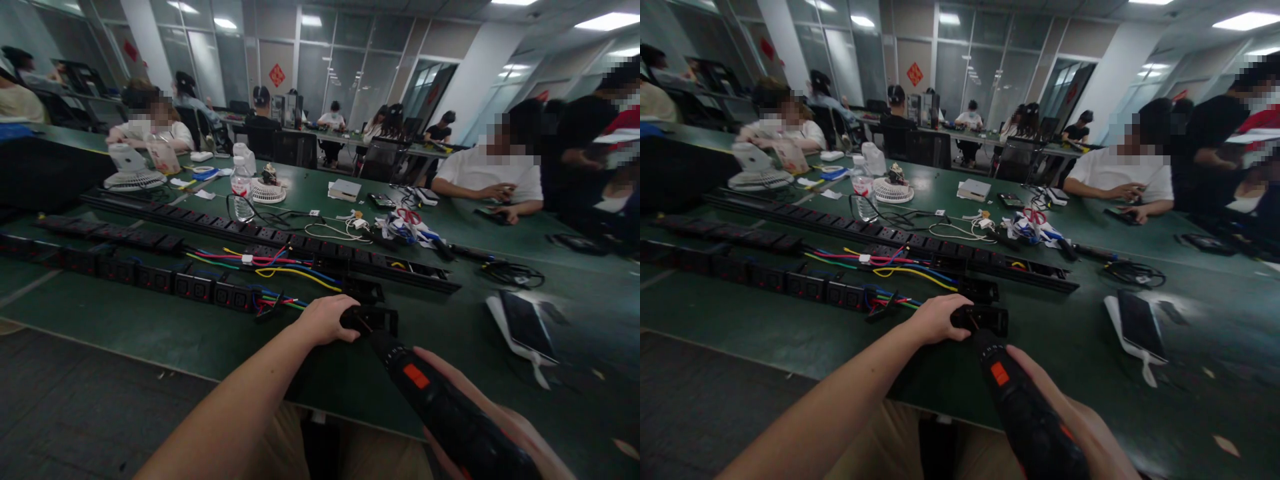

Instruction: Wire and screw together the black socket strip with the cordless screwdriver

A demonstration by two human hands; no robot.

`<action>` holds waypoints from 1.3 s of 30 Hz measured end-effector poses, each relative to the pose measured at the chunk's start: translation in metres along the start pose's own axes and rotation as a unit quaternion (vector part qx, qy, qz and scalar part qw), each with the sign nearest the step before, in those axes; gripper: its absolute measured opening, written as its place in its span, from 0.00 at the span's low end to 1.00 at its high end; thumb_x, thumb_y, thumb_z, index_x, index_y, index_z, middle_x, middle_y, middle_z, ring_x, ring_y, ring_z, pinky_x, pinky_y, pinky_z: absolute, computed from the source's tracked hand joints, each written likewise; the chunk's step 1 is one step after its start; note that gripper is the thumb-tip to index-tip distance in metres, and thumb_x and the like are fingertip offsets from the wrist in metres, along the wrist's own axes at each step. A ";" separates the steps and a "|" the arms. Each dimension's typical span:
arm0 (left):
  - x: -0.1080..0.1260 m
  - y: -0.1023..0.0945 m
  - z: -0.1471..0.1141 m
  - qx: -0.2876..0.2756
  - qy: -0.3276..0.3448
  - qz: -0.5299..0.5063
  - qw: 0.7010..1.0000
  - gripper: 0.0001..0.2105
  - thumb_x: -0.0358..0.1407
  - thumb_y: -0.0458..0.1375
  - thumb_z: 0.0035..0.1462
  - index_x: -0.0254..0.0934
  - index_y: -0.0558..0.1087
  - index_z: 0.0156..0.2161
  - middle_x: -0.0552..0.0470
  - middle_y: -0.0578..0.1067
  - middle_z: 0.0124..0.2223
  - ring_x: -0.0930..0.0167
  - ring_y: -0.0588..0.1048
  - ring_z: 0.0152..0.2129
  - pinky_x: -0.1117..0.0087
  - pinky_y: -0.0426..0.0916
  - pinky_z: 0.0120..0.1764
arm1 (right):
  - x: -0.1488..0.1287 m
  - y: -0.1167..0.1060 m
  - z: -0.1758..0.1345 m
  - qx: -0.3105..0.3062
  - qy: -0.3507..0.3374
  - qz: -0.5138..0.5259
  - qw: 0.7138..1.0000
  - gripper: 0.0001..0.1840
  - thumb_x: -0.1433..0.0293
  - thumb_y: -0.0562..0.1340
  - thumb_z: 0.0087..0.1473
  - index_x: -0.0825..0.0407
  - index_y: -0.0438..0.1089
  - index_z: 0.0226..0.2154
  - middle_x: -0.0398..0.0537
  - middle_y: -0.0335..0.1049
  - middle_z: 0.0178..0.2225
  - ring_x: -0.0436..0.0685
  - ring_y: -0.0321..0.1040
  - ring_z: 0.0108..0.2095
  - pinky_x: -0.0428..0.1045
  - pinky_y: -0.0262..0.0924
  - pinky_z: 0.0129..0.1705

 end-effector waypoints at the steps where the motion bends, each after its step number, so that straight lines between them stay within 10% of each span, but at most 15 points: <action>1: 0.001 0.000 0.000 0.004 0.006 0.001 1.000 0.28 0.43 0.66 0.46 0.47 0.68 0.53 0.56 0.73 0.53 0.64 0.73 0.48 0.66 0.68 0.50 | -0.006 -0.001 0.001 -0.024 0.001 -0.002 1.000 0.39 0.70 0.57 0.54 0.46 0.42 0.65 0.52 0.56 0.64 0.64 0.58 0.61 0.59 0.52 0.62; 15: 0.009 -0.001 -0.003 0.037 0.039 -0.008 0.999 0.24 0.41 0.65 0.48 0.41 0.70 0.51 0.51 0.74 0.51 0.65 0.73 0.47 0.68 0.66 0.52 | -0.075 -0.035 0.019 -0.145 0.000 -0.009 0.989 0.33 0.73 0.61 0.48 0.46 0.56 0.57 0.49 0.74 0.41 0.61 0.73 0.41 0.51 0.63 0.41; 39: 0.008 -0.001 -0.003 0.026 0.007 -0.008 1.000 0.25 0.43 0.66 0.48 0.43 0.70 0.52 0.52 0.73 0.52 0.64 0.72 0.48 0.68 0.66 0.50 | -0.055 -0.023 0.013 -0.129 0.031 -0.072 0.989 0.44 0.68 0.62 0.49 0.49 0.46 0.65 0.57 0.70 0.46 0.67 0.69 0.45 0.58 0.61 0.45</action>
Point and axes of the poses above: each hand's wrist, its own z-axis towards the middle knuckle, its own y-axis out of the palm, x = y × z, the point moved 8 cm from there along z, towards the middle knuckle
